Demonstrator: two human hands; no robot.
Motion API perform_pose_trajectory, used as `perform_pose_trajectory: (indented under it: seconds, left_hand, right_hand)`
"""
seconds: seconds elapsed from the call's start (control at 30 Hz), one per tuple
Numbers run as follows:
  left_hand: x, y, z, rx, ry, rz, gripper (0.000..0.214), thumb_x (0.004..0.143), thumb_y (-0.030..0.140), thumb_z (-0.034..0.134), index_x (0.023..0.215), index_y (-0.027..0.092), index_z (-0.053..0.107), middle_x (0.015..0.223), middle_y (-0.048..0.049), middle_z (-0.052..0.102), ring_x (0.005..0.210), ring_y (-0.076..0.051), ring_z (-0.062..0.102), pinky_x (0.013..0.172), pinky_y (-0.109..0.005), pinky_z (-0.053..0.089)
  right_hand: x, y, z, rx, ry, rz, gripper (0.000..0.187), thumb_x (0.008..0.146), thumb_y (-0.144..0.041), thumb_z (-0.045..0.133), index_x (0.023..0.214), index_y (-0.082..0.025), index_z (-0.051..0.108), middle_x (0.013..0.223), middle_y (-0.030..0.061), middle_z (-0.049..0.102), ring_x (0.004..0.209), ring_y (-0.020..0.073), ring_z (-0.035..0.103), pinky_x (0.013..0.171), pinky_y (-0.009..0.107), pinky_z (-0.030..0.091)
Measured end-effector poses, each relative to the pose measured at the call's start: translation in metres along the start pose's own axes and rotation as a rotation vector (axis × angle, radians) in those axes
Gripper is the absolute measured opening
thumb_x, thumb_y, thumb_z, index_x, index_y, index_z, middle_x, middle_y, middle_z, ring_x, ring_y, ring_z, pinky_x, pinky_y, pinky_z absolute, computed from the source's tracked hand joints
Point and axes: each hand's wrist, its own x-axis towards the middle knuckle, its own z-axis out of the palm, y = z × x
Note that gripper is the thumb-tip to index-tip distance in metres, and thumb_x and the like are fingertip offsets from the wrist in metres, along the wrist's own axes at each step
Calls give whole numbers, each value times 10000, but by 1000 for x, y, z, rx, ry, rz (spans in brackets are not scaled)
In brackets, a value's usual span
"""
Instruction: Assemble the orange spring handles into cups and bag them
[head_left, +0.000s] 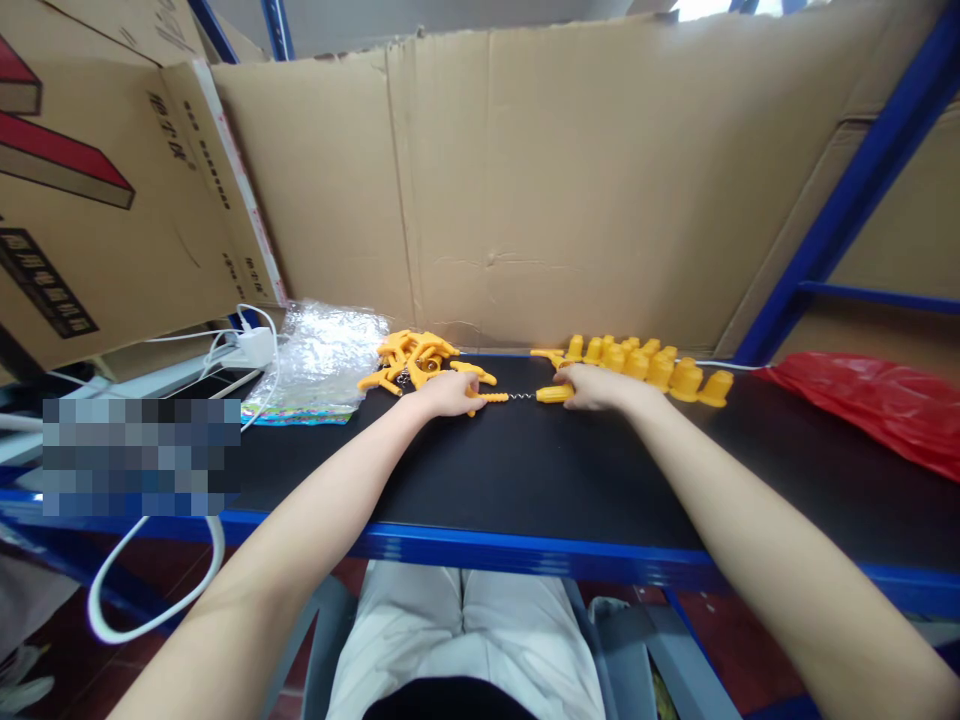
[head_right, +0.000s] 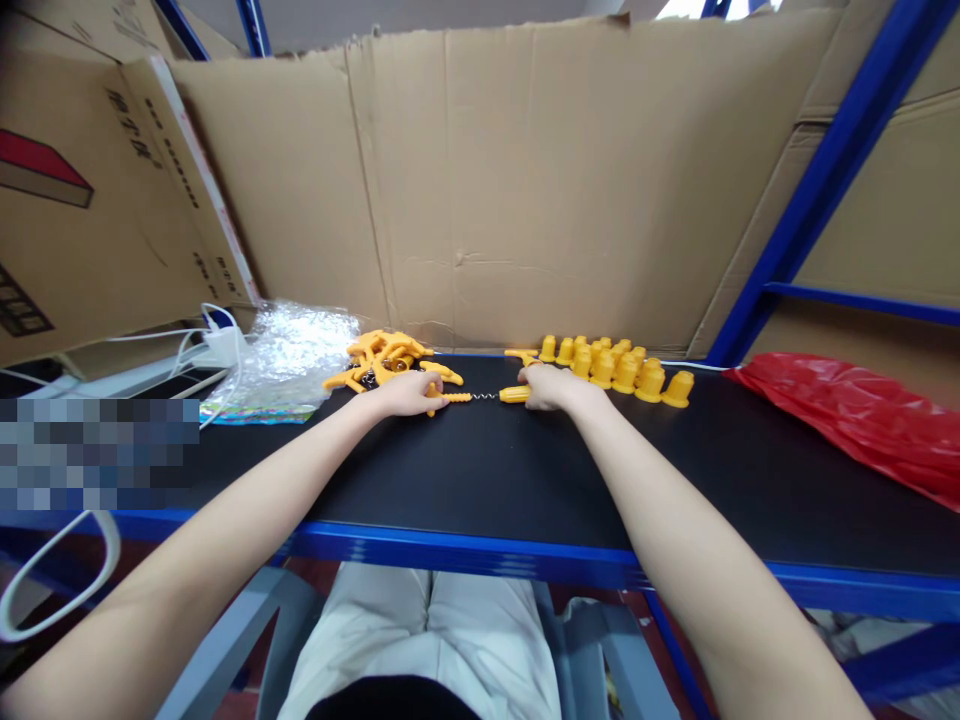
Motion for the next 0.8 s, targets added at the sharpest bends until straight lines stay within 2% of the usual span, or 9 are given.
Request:
perform_pose_trajectory:
  seconds: [0.13, 0.23, 0.37, 0.53, 0.8]
  left_hand:
    - [1, -3, 0, -4, -11, 17, 275, 707, 448, 535, 787, 193, 596, 660, -11, 625, 603, -147, 560, 527, -227, 345]
    - [1, -4, 1, -15, -6, 14, 275, 707, 448, 538, 787, 193, 605, 664, -9, 631, 617, -146, 565, 539, -226, 355]
    - [1, -4, 2, 1, 3, 10, 282, 710, 441, 531, 836, 198, 601, 680, -5, 635, 638, -147, 567, 541, -223, 355]
    - [0, -1, 1, 24, 3, 19, 296, 721, 456, 508, 848, 203, 596, 695, -11, 637, 645, -161, 563, 534, -234, 349]
    - [2, -5, 6, -83, 71, 47, 327, 687, 416, 562, 931, 198, 555, 685, 5, 611, 629, -144, 553, 561, -230, 369]
  right_hand:
    - [-4, 0, -7, -55, -110, -4, 245, 684, -213, 627, 924, -165, 616, 931, 96, 632, 868, 262, 597, 730, 338, 446]
    - [-5, -2, -8, -57, -115, -44, 168, 705, -209, 608, 869, -174, 611, 884, 78, 632, 809, 232, 600, 689, 309, 446]
    - [-3, -3, -5, -42, -104, -52, 202, 708, -244, 611, 895, -169, 612, 911, 74, 623, 807, 208, 592, 679, 280, 436]
    - [-1, -6, -1, 41, -83, -88, 320, 718, -265, 615, 1020, -166, 581, 919, 66, 629, 787, 186, 588, 670, 262, 432]
    - [3, -11, 6, 239, -57, -199, 371, 745, -351, 602, 1054, -151, 558, 850, 59, 634, 716, 159, 582, 652, 260, 439]
